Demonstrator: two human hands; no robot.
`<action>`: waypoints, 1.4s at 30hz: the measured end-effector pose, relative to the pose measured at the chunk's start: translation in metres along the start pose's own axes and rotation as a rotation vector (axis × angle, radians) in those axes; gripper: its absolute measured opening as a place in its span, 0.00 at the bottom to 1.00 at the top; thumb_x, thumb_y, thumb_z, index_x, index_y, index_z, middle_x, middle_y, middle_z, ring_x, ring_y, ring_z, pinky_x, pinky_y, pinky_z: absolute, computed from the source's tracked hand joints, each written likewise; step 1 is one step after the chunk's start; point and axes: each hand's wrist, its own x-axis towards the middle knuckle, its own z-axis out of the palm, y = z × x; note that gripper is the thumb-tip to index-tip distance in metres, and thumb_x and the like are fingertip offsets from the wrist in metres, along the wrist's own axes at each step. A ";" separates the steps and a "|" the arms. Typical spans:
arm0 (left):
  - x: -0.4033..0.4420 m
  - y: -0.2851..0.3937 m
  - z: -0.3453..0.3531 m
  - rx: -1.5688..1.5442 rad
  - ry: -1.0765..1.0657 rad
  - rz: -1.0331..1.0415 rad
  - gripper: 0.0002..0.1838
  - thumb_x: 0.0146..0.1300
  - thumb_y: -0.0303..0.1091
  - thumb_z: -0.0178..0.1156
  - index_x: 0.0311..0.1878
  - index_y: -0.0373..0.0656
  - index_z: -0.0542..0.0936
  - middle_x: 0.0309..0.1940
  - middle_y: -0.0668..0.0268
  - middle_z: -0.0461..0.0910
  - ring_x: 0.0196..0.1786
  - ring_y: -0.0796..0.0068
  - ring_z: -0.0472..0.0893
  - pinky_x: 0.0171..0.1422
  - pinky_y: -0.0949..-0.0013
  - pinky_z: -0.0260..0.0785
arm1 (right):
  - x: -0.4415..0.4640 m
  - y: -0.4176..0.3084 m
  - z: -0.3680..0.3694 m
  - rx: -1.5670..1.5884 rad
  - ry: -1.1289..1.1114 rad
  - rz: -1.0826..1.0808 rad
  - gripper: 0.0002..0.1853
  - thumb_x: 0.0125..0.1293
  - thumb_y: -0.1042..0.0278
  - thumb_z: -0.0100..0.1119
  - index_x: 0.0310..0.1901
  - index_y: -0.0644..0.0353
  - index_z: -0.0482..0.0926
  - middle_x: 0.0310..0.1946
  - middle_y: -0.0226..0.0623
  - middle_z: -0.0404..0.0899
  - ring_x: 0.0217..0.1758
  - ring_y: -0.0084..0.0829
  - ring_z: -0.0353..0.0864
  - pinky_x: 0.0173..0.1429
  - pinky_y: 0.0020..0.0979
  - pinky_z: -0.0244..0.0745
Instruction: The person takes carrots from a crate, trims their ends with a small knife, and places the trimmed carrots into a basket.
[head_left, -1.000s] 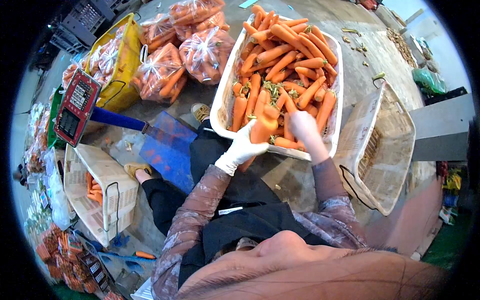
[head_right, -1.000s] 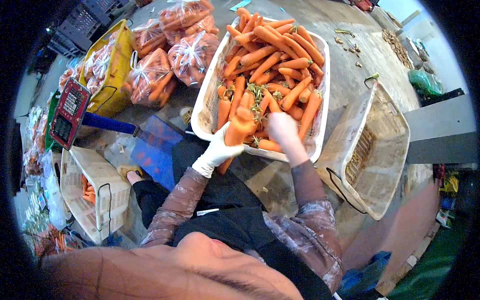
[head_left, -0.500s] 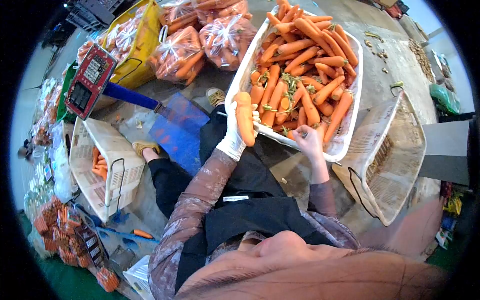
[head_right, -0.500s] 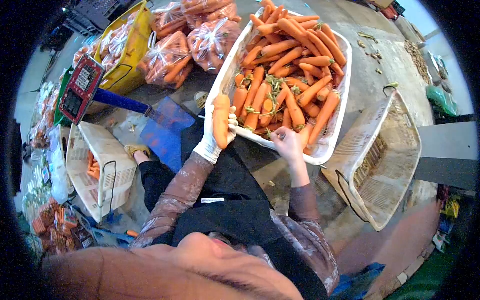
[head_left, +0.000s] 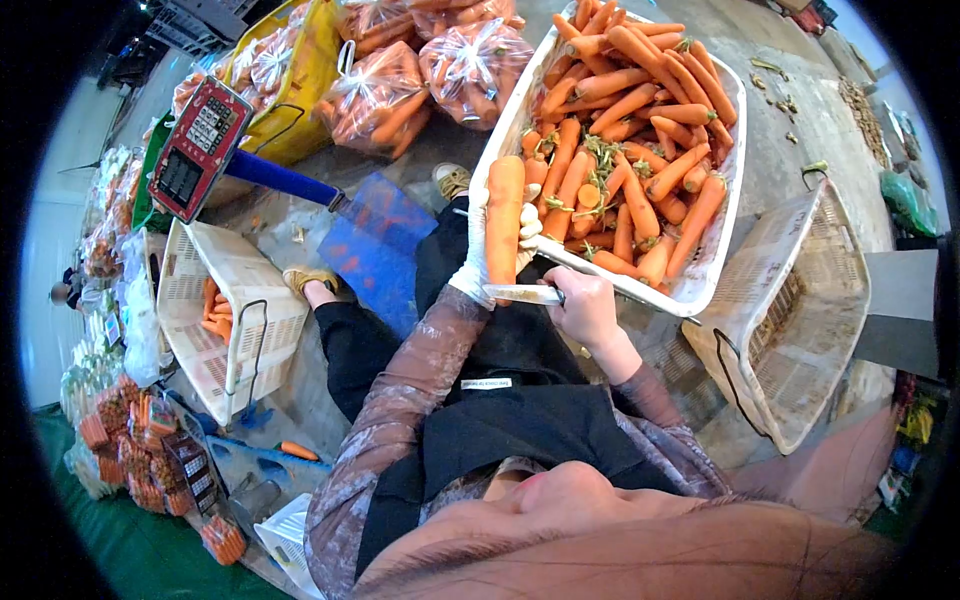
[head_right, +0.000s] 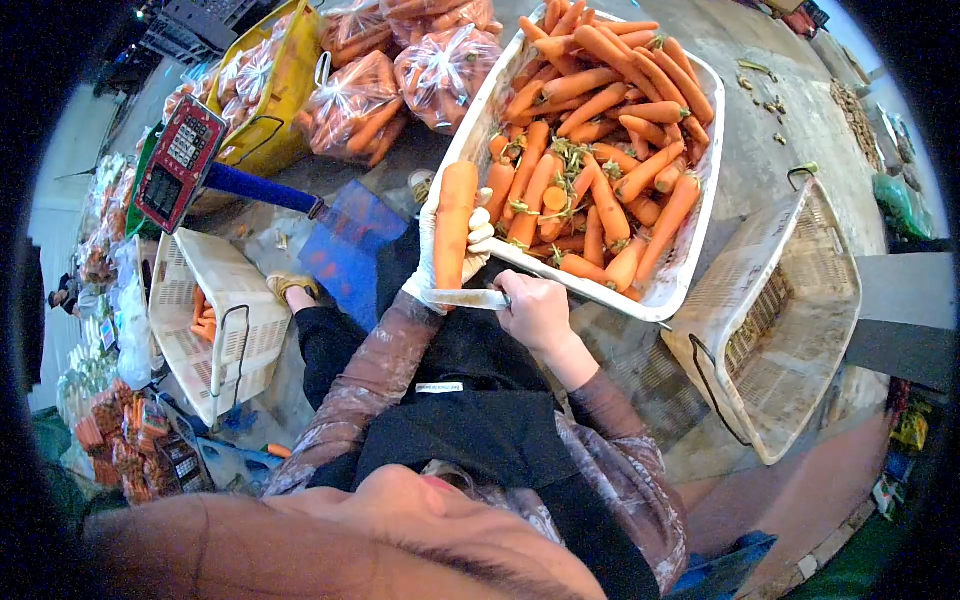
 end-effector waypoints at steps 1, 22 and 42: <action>0.000 0.000 -0.002 0.033 -0.031 0.004 0.34 0.59 0.61 0.56 0.56 0.39 0.70 0.23 0.70 0.65 0.23 0.77 0.65 0.25 0.76 0.59 | 0.001 -0.002 0.000 0.024 0.002 0.009 0.05 0.48 0.73 0.62 0.28 0.55 0.77 0.20 0.37 0.78 0.24 0.39 0.80 0.27 0.38 0.73; -0.006 -0.006 -0.010 0.034 -0.136 0.290 0.30 0.49 0.13 0.59 0.55 0.51 0.70 0.54 0.58 0.75 0.68 0.52 0.66 0.73 0.50 0.58 | 0.004 0.032 -0.006 -0.041 0.267 0.409 0.05 0.57 0.68 0.60 0.30 0.59 0.79 0.20 0.46 0.78 0.26 0.47 0.80 0.31 0.42 0.73; 0.004 -0.005 0.002 0.207 -0.235 0.408 0.29 0.44 0.20 0.63 0.52 0.51 0.71 0.52 0.62 0.74 0.63 0.55 0.69 0.74 0.48 0.54 | 0.069 0.076 -0.007 -0.075 0.275 0.638 0.12 0.61 0.61 0.57 0.35 0.62 0.80 0.26 0.51 0.80 0.33 0.50 0.81 0.39 0.46 0.75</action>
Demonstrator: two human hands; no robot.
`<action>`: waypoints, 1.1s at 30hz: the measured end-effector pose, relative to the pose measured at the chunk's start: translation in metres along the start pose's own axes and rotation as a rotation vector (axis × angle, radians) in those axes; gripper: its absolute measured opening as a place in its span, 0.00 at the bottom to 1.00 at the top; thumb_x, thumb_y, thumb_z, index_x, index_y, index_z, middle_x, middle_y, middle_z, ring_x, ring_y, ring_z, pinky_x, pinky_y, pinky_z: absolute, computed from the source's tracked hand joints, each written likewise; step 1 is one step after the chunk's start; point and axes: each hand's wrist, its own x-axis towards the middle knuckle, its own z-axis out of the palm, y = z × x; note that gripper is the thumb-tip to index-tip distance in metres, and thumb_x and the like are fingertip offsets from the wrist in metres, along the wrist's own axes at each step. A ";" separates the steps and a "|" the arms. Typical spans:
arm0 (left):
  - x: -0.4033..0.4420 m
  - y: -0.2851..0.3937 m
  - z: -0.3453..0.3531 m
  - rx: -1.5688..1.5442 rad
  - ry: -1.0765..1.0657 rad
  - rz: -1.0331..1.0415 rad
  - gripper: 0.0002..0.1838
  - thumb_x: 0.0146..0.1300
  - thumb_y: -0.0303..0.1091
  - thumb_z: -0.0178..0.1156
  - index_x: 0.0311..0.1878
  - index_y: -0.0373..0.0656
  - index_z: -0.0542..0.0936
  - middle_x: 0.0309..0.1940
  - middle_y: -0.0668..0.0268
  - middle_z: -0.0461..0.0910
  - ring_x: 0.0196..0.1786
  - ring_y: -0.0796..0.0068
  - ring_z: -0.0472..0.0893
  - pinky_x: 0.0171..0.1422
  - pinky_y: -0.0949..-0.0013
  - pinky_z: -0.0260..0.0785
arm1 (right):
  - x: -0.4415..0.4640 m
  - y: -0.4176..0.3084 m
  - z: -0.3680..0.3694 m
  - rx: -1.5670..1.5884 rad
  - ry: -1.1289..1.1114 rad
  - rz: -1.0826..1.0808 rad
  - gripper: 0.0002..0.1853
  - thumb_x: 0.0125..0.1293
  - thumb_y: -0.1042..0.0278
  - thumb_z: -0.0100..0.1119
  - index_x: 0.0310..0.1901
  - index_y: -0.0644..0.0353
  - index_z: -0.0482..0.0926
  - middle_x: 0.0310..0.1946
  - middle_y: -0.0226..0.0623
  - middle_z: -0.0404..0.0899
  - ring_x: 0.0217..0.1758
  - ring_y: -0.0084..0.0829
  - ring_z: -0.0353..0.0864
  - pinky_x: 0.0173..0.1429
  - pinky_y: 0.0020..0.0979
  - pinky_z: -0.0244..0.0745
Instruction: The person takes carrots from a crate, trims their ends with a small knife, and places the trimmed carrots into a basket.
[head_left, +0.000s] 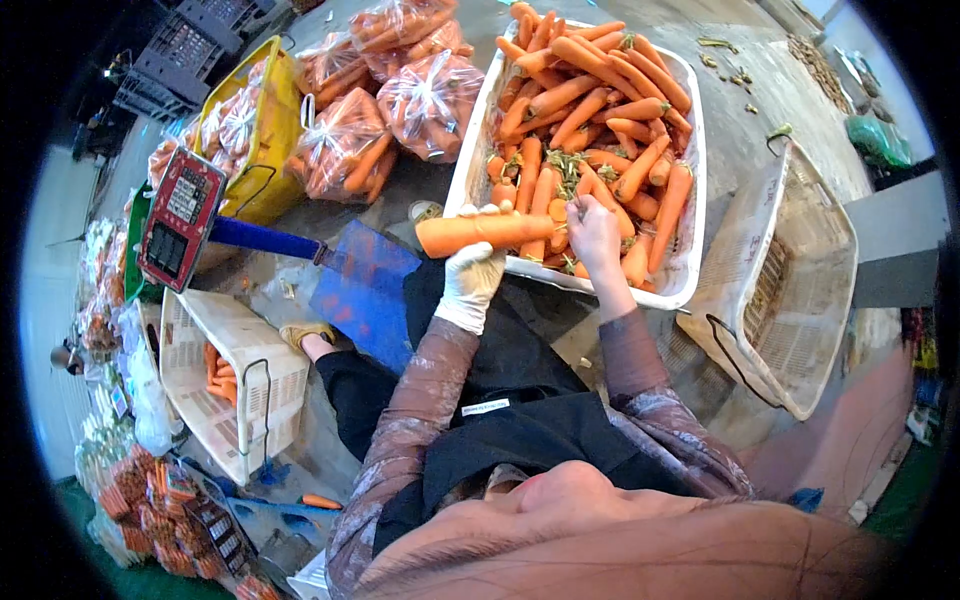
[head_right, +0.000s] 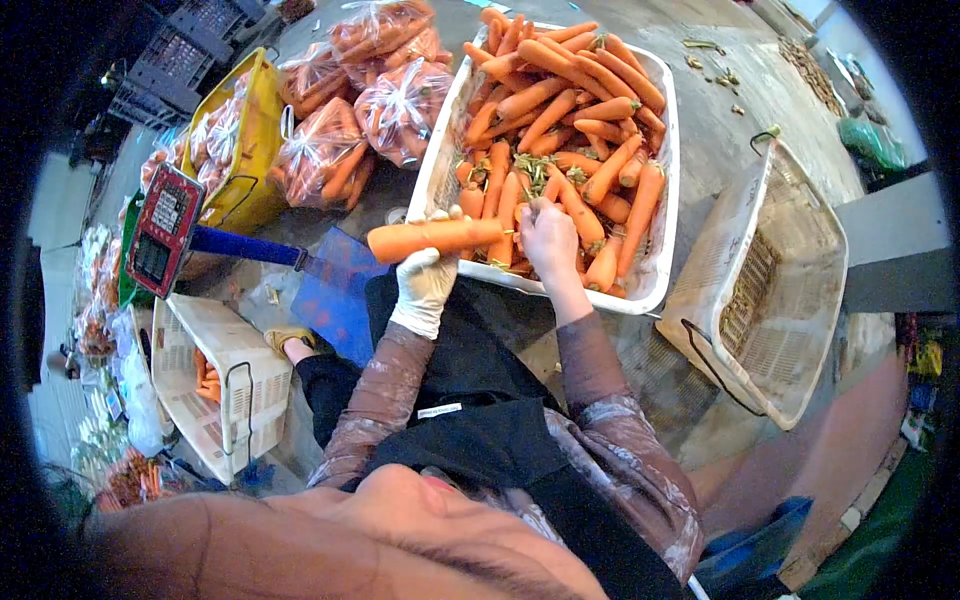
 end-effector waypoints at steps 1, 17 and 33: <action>0.004 0.007 -0.010 0.014 0.053 0.002 0.28 0.46 0.19 0.61 0.54 0.50 0.71 0.55 0.61 0.74 0.65 0.55 0.69 0.73 0.49 0.57 | -0.011 0.001 0.001 -0.029 0.093 -0.152 0.08 0.61 0.62 0.58 0.33 0.58 0.79 0.22 0.46 0.79 0.28 0.48 0.81 0.34 0.46 0.75; -0.011 -0.008 -0.014 0.200 0.148 0.004 0.32 0.49 0.16 0.64 0.57 0.48 0.67 0.54 0.64 0.72 0.61 0.65 0.72 0.71 0.56 0.62 | -0.050 -0.004 0.006 -0.441 -0.010 -0.294 0.03 0.55 0.69 0.57 0.31 0.56 0.74 0.18 0.40 0.79 0.22 0.42 0.81 0.26 0.41 0.75; -0.010 -0.012 -0.016 0.181 0.115 0.015 0.34 0.49 0.14 0.63 0.60 0.47 0.65 0.55 0.65 0.71 0.64 0.64 0.69 0.72 0.60 0.57 | -0.040 -0.008 -0.017 -0.357 -0.108 -0.215 0.06 0.59 0.65 0.57 0.30 0.56 0.76 0.21 0.46 0.79 0.26 0.47 0.82 0.31 0.46 0.76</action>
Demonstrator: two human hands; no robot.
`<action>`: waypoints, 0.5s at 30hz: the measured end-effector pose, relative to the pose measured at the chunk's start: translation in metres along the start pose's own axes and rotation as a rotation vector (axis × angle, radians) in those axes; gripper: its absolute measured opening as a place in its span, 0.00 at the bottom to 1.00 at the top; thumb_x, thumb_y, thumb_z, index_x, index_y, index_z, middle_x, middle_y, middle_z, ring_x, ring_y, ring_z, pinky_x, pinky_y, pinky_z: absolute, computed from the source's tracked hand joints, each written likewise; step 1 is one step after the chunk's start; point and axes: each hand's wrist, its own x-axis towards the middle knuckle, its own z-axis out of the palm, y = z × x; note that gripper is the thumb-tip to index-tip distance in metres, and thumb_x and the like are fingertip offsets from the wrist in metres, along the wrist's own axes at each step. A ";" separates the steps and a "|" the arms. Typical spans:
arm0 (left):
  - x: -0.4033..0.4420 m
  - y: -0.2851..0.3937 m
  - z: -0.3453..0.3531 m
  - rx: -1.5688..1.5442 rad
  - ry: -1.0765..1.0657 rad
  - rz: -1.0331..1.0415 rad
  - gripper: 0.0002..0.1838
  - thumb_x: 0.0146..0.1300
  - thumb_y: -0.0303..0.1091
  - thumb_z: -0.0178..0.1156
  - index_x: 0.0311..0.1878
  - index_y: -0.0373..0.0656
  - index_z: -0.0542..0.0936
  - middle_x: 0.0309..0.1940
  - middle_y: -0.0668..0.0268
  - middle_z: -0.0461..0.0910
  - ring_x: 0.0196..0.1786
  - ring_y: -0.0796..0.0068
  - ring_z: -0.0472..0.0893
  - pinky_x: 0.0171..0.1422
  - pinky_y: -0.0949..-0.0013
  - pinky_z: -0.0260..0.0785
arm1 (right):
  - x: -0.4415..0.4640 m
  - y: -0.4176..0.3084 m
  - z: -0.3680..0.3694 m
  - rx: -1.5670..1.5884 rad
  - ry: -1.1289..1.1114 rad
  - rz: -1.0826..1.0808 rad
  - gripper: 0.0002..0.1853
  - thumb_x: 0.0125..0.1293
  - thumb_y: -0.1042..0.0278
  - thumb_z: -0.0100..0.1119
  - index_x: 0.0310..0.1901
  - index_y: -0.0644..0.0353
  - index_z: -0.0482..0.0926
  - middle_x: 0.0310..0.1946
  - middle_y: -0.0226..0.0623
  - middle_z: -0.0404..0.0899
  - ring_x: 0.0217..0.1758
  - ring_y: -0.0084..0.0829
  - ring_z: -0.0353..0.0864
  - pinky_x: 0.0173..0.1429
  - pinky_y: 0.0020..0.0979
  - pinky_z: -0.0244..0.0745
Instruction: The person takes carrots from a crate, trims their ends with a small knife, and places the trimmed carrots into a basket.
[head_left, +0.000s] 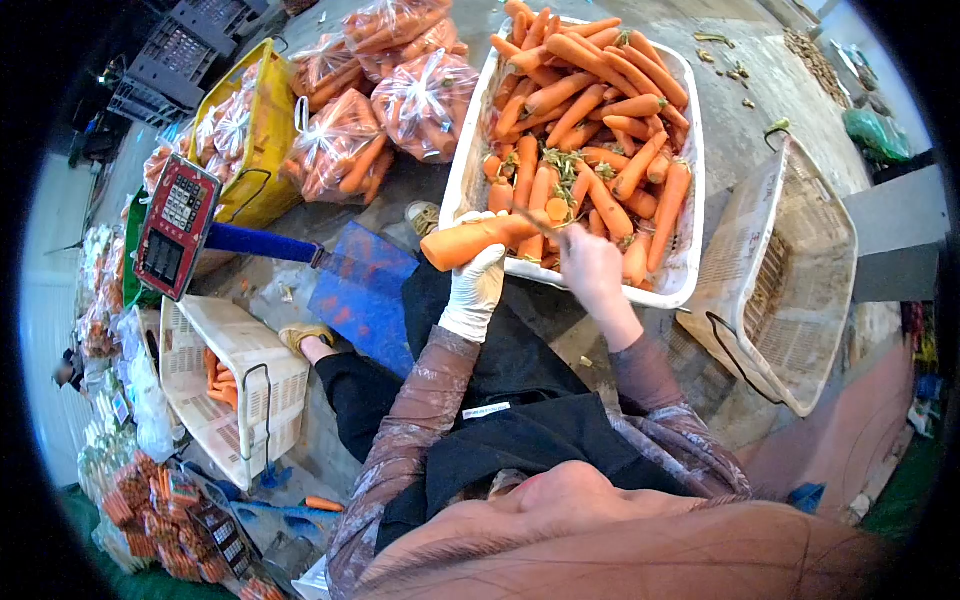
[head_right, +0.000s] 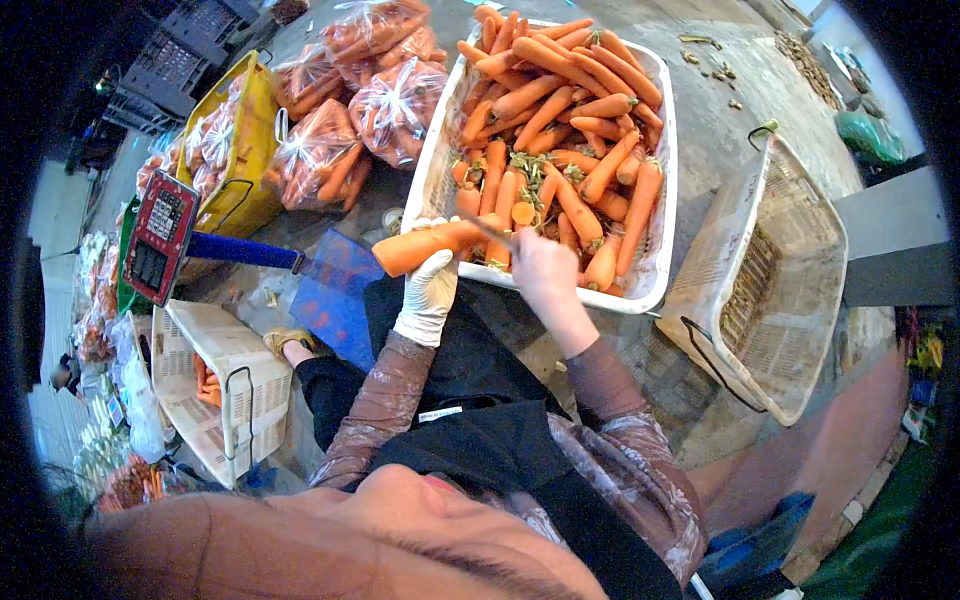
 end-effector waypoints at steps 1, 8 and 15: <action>0.000 -0.001 -0.001 -0.001 0.000 -0.002 0.34 0.49 0.14 0.63 0.60 0.47 0.65 0.55 0.65 0.71 0.64 0.64 0.69 0.72 0.60 0.57 | -0.005 -0.006 0.001 0.033 -0.011 -0.019 0.04 0.58 0.67 0.58 0.31 0.57 0.76 0.20 0.45 0.79 0.26 0.47 0.81 0.31 0.46 0.76; -0.004 -0.001 -0.009 0.040 0.071 -0.012 0.35 0.47 0.13 0.63 0.59 0.47 0.66 0.55 0.66 0.71 0.62 0.67 0.70 0.71 0.61 0.59 | -0.006 -0.010 0.018 -0.059 -0.045 0.004 0.04 0.55 0.69 0.58 0.32 0.57 0.75 0.21 0.43 0.80 0.25 0.45 0.81 0.31 0.44 0.76; -0.004 -0.001 0.004 0.214 0.008 0.106 0.34 0.46 0.14 0.65 0.57 0.46 0.67 0.51 0.67 0.72 0.59 0.68 0.71 0.68 0.61 0.62 | 0.008 -0.009 0.017 -0.136 -0.034 0.036 0.06 0.58 0.66 0.56 0.29 0.59 0.75 0.21 0.45 0.80 0.25 0.46 0.82 0.31 0.45 0.77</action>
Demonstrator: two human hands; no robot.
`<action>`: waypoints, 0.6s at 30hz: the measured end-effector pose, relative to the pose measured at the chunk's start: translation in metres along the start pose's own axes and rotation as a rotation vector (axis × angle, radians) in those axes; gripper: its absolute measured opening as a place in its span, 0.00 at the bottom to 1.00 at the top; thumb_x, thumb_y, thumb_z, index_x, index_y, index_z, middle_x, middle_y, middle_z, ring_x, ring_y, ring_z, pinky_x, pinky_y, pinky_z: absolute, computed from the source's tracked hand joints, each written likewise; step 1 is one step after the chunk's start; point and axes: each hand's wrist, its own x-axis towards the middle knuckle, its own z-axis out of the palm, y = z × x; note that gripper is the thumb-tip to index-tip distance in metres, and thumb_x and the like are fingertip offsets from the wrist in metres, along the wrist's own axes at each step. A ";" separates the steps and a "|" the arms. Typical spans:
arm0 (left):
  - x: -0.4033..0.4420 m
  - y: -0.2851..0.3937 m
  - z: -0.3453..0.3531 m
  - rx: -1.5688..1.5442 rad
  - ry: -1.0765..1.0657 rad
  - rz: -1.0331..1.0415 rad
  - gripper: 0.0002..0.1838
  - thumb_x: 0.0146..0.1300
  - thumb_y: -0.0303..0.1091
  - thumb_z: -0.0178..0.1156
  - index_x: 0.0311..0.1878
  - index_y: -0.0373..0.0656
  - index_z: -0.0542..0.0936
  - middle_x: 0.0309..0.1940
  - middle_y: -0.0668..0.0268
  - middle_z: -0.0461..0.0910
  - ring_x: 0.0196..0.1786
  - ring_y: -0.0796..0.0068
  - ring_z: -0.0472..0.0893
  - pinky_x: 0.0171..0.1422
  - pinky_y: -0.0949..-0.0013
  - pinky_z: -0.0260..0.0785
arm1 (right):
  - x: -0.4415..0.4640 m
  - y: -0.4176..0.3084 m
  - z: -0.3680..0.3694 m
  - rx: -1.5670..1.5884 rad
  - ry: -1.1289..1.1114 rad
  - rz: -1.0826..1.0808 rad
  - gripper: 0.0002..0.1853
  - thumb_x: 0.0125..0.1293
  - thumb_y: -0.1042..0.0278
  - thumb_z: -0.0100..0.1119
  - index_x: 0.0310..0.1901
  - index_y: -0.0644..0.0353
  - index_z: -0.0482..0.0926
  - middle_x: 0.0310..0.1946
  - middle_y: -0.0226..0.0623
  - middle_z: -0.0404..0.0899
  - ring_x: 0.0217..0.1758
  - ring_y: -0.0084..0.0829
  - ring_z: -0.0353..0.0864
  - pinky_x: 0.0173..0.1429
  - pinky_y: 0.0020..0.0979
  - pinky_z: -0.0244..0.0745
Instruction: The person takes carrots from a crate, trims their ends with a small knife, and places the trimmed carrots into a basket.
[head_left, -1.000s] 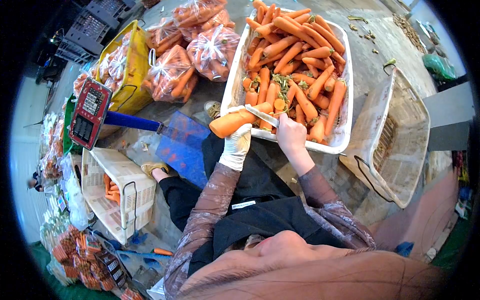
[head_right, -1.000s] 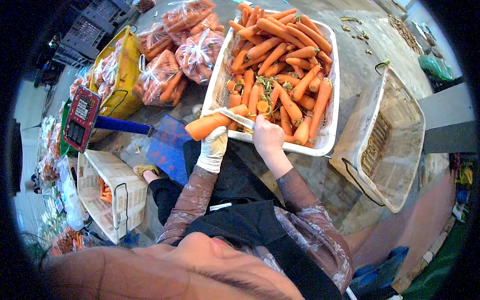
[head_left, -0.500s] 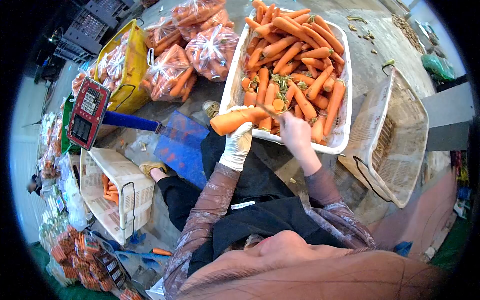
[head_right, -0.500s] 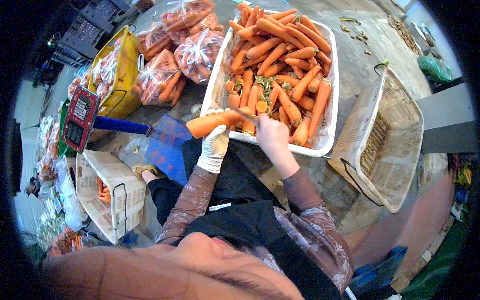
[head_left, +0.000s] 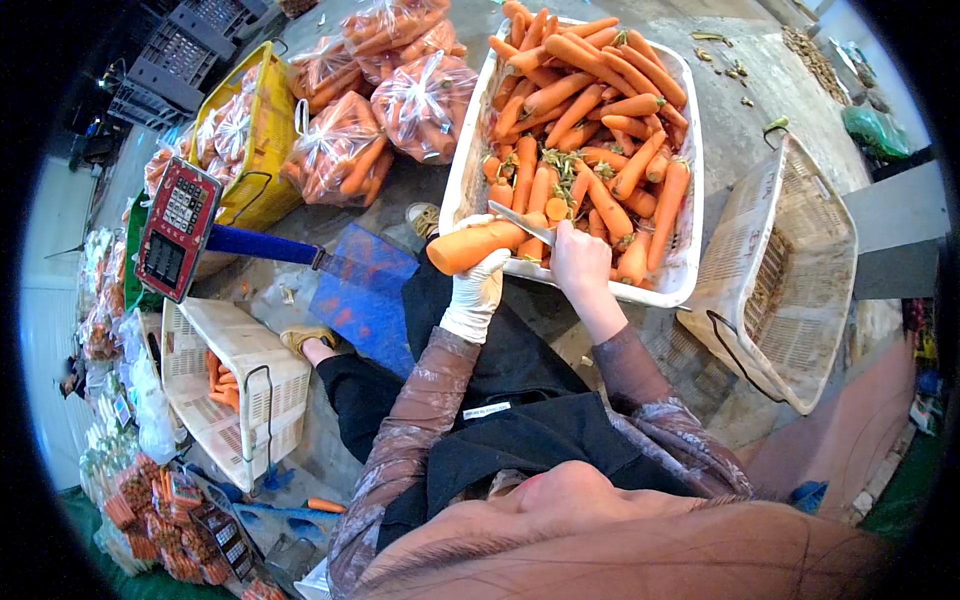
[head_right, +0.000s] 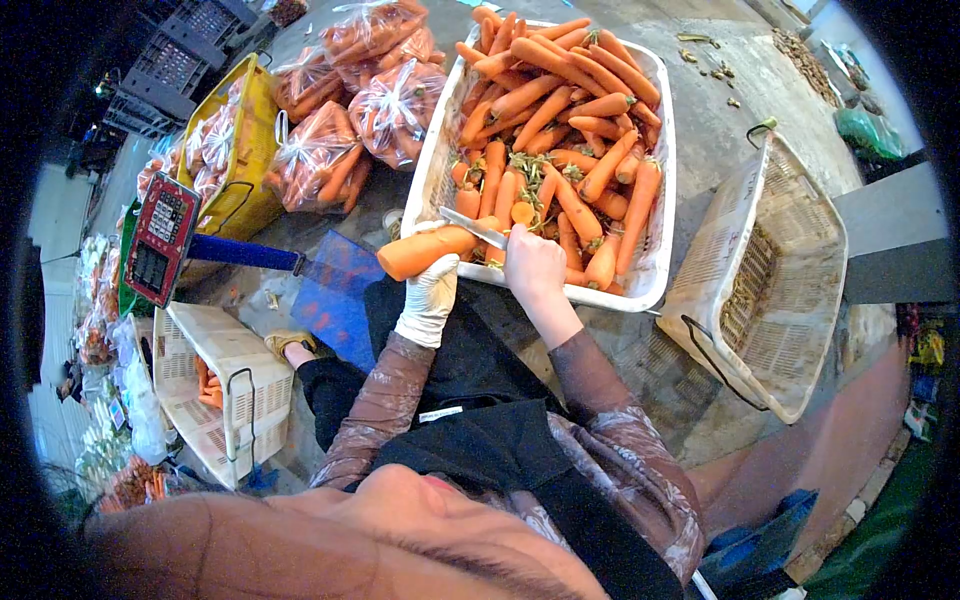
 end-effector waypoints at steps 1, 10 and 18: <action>0.000 0.003 0.005 0.000 -0.001 -0.001 0.34 0.46 0.14 0.65 0.57 0.46 0.67 0.51 0.67 0.72 0.59 0.68 0.71 0.68 0.61 0.62 | 0.007 0.005 0.004 0.000 0.000 0.001 0.06 0.58 0.66 0.56 0.29 0.59 0.75 0.21 0.45 0.80 0.25 0.46 0.82 0.31 0.45 0.77; 0.003 0.014 0.001 -0.224 0.052 -0.314 0.28 0.49 0.32 0.66 0.55 0.43 0.68 0.43 0.61 0.75 0.50 0.60 0.77 0.60 0.57 0.69 | 0.028 0.056 0.003 0.468 -0.007 0.143 0.11 0.62 0.62 0.59 0.36 0.62 0.82 0.28 0.45 0.83 0.32 0.38 0.84 0.39 0.36 0.76; -0.002 0.006 0.008 -0.035 0.094 -0.386 0.29 0.51 0.35 0.63 0.58 0.41 0.68 0.48 0.59 0.75 0.50 0.62 0.77 0.61 0.61 0.68 | 0.008 -0.005 0.016 1.305 -0.246 -0.104 0.07 0.64 0.65 0.61 0.33 0.58 0.76 0.19 0.18 0.68 0.18 0.12 0.63 0.22 0.18 0.58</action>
